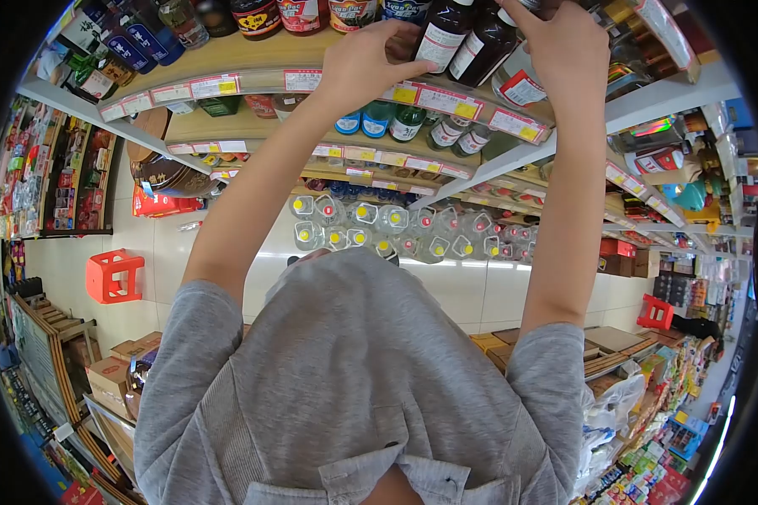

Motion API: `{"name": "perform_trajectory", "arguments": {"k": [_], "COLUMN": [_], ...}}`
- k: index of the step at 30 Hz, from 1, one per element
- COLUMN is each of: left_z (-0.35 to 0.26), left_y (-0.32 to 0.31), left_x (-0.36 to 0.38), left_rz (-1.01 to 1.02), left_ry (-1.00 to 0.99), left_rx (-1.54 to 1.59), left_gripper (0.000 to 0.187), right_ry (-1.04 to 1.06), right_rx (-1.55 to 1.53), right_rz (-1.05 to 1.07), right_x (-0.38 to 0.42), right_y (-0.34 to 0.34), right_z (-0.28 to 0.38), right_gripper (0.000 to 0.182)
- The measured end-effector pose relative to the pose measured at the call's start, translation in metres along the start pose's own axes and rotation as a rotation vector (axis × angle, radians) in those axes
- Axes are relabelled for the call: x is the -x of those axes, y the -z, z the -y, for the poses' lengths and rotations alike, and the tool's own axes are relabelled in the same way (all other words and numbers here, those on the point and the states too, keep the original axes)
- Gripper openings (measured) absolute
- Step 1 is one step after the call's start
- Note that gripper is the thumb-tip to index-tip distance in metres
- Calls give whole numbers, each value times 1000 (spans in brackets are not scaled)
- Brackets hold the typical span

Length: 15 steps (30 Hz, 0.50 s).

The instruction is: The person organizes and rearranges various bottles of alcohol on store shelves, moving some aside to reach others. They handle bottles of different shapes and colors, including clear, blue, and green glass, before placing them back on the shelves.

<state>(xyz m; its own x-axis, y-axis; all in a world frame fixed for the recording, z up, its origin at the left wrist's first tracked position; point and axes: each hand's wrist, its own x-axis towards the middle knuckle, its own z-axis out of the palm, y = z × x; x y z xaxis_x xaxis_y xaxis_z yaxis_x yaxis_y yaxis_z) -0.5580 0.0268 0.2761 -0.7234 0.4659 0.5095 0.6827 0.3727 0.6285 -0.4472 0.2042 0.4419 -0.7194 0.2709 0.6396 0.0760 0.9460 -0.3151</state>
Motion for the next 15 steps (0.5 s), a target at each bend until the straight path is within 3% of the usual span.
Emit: {"name": "perform_trajectory", "arguments": {"k": [10, 15], "left_z": [0, 3], "left_y": [-1, -2], "left_x": [0, 1], "left_rz": [5, -10], "left_ry": [1, -12], "left_rx": [-14, -32], "left_gripper": [61, 61], "right_ry": [-168, -92], "right_rx": [-87, -43], "right_rz": [94, 57], "right_x": [0, 0], "right_y": [5, 1], "right_z": [7, 3], "right_gripper": [39, 38]}}
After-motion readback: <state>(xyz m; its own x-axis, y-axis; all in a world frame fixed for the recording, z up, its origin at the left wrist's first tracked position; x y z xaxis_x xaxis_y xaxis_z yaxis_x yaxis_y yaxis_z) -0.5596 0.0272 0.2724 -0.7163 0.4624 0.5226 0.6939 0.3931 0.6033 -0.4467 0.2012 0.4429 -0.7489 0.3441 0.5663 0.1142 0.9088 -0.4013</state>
